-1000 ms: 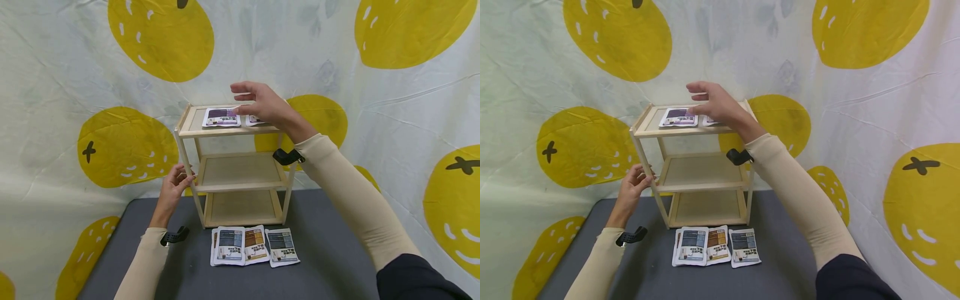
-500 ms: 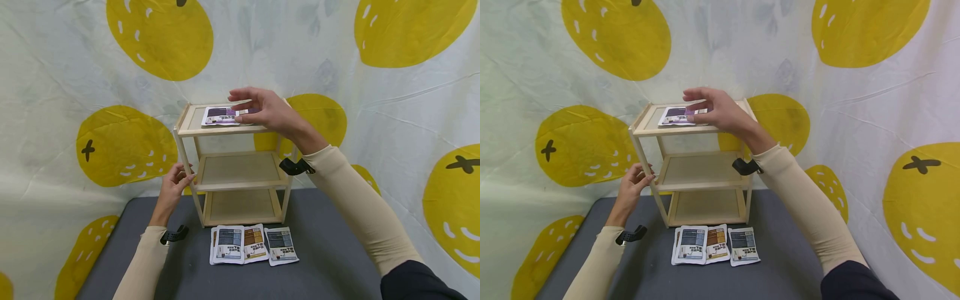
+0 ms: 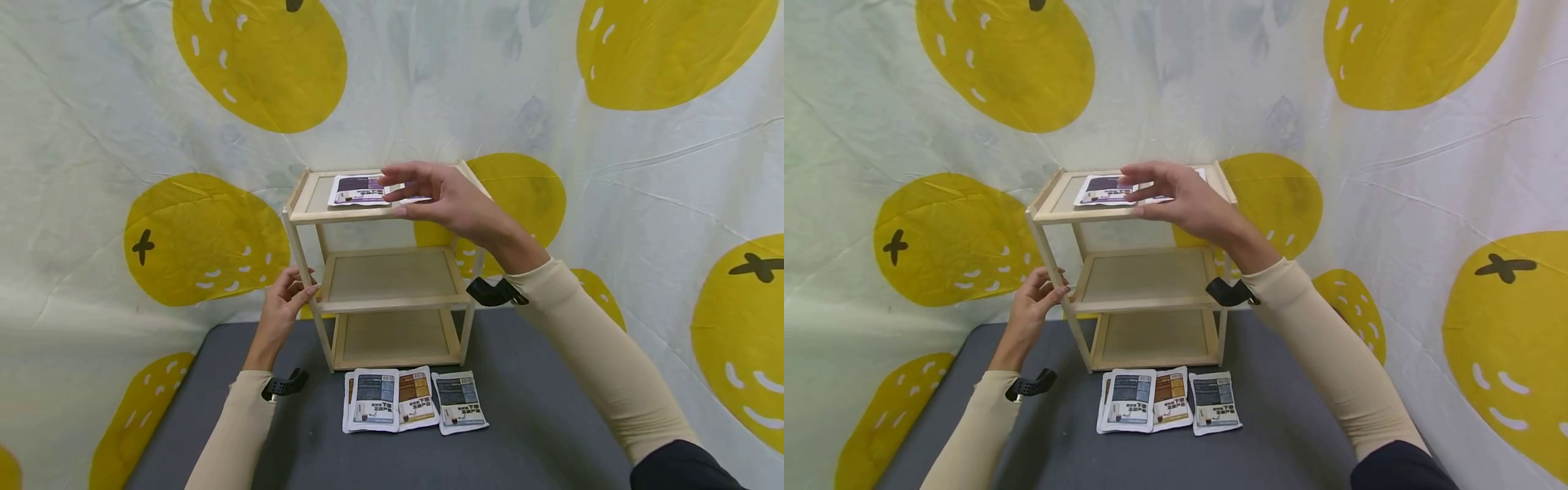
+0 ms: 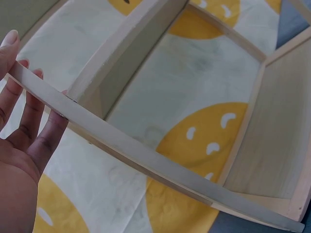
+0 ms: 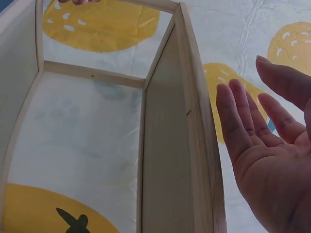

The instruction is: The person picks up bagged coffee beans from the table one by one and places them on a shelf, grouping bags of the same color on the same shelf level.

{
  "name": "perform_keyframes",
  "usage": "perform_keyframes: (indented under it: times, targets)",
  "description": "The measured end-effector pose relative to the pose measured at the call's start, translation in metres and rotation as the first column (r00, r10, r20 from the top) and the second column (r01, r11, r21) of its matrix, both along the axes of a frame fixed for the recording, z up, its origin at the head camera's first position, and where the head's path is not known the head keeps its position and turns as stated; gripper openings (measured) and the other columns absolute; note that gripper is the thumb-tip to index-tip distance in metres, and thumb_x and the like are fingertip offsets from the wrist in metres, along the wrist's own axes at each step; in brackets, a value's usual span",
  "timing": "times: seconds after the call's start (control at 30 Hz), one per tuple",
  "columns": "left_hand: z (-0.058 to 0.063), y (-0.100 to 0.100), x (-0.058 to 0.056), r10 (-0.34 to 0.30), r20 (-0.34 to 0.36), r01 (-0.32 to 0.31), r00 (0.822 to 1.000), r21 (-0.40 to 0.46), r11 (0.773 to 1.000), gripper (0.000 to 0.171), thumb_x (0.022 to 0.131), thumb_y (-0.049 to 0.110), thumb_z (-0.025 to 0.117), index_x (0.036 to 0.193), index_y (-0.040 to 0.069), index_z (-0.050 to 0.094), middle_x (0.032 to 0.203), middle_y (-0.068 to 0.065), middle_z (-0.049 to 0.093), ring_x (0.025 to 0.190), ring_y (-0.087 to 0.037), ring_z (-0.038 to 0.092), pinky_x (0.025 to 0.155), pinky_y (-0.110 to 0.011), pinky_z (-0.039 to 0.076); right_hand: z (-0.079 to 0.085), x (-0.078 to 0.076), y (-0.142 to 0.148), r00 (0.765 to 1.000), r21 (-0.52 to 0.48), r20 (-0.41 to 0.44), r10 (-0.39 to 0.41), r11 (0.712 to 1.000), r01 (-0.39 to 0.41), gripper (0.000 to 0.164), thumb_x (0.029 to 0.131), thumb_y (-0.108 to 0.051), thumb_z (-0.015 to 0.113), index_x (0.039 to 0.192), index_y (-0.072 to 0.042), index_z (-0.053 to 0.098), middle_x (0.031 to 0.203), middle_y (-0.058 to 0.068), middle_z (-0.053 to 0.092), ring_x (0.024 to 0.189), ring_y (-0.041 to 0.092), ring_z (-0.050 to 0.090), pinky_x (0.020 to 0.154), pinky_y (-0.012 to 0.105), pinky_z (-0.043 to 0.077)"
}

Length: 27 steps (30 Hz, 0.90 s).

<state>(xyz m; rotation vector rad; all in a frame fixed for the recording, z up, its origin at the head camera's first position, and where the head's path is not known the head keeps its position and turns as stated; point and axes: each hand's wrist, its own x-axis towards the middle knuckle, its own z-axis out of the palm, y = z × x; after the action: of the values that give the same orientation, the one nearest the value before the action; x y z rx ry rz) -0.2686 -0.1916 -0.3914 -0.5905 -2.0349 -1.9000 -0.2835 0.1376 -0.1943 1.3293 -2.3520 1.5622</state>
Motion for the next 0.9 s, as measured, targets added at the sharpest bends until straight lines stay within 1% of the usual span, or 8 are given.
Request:
perform_keyframes:
  times: [0.07, 0.17, 0.23, 0.3, 0.47, 0.57, 0.7, 0.9]
  targets:
    - [0.0, 0.0, 0.001, -0.002, -0.001, 0.002, 1.0, 0.001, 1.0, 0.03, 0.099, -0.002, 0.062, 0.127, -0.004, 0.054, 0.104, -0.003, 0.061, 0.106, -0.049, 0.059, 0.088, -0.033, 0.059, -0.003, 0.003, 0.002, 1.0, -0.004, 0.009, 0.012, 1.0, -0.012, 0.054, 0.094, -0.004, 0.072, 0.144, -0.008, 0.054, 0.143, 0.009, 0.058, 0.124, 0.025, 0.063, 0.097, 0.033, 0.055]
    - [0.0, 0.0, 0.0, -0.005, 0.002, 0.005, 1.0, 0.007, 1.0, 0.029, 0.098, -0.003, 0.061, 0.127, -0.003, 0.055, 0.104, -0.002, 0.062, 0.101, -0.033, 0.065, 0.088, -0.034, 0.059, -0.009, 0.007, 0.005, 0.999, -0.002, 0.031, 0.035, 0.999, -0.035, 0.054, 0.093, -0.002, 0.072, 0.144, -0.009, 0.055, 0.146, 0.012, 0.055, 0.125, 0.026, 0.062, 0.095, 0.034, 0.057]
    - [-0.002, -0.001, -0.001, -0.001, 0.01, 0.001, 1.0, 0.007, 1.0, 0.029, 0.098, -0.002, 0.062, 0.127, -0.003, 0.055, 0.103, -0.001, 0.062, 0.098, -0.023, 0.066, 0.087, -0.033, 0.059, -0.013, 0.01, 0.007, 0.998, 0.001, 0.043, 0.048, 0.999, -0.048, 0.055, 0.093, -0.002, 0.072, 0.144, -0.009, 0.055, 0.146, 0.01, 0.055, 0.127, 0.027, 0.061, 0.095, 0.035, 0.057]
    - [-0.005, -0.003, -0.004, 0.005, 0.017, -0.005, 1.0, 0.008, 1.0, 0.03, 0.098, -0.002, 0.062, 0.127, -0.003, 0.054, 0.103, -0.002, 0.062, 0.096, -0.019, 0.065, 0.087, -0.03, 0.059, -0.017, 0.013, 0.009, 0.997, 0.004, 0.051, 0.063, 0.998, -0.063, 0.054, 0.093, -0.001, 0.072, 0.144, -0.01, 0.055, 0.147, 0.008, 0.055, 0.128, 0.026, 0.06, 0.095, 0.036, 0.057]
    - [-0.016, -0.006, -0.014, 0.022, 0.02, -0.022, 1.0, 0.006, 1.0, 0.032, 0.098, -0.001, 0.063, 0.129, -0.002, 0.054, 0.109, -0.02, 0.059, 0.1, -0.025, 0.065, 0.087, -0.029, 0.058, -0.031, 0.017, 0.013, 0.991, -0.005, 0.069, 0.117, 0.993, -0.117, 0.055, 0.092, 0.003, 0.07, 0.144, -0.006, 0.053, 0.148, 0.01, 0.054, 0.13, 0.025, 0.058, 0.098, 0.041, 0.056]
    - [-0.02, -0.007, -0.016, 0.025, 0.015, -0.025, 1.0, 0.009, 1.0, 0.032, 0.098, 0.001, 0.064, 0.129, 0.0, 0.055, 0.113, -0.027, 0.056, 0.102, -0.029, 0.065, 0.087, -0.028, 0.058, -0.04, 0.019, 0.014, 0.987, 0.003, 0.085, 0.137, 0.99, -0.138, 0.054, 0.092, 0.002, 0.071, 0.143, -0.005, 0.054, 0.147, 0.008, 0.055, 0.13, 0.024, 0.057, 0.099, 0.041, 0.055]
    - [-0.02, -0.007, -0.016, 0.027, 0.001, -0.027, 1.0, 0.007, 1.0, 0.032, 0.098, 0.006, 0.066, 0.128, 0.002, 0.056, 0.112, -0.023, 0.058, 0.105, -0.038, 0.063, 0.087, -0.028, 0.058, -0.053, 0.021, 0.015, 0.984, 0.025, 0.103, 0.148, 0.988, -0.151, 0.052, 0.092, -0.001, 0.073, 0.141, -0.006, 0.057, 0.145, 0.005, 0.058, 0.13, 0.024, 0.057, 0.101, 0.041, 0.054]
    - [-0.02, -0.009, -0.017, 0.033, -0.003, -0.033, 0.999, 0.004, 0.999, 0.031, 0.099, 0.008, 0.066, 0.128, 0.003, 0.056, 0.108, -0.012, 0.061, 0.108, -0.047, 0.059, 0.09, -0.03, 0.057, -0.075, 0.021, 0.016, 0.971, 0.019, 0.175, 0.164, 0.985, -0.17, 0.049, 0.092, -0.001, 0.073, 0.139, -0.006, 0.058, 0.142, 0.01, 0.06, 0.131, 0.032, 0.056, 0.103, 0.044, 0.052]
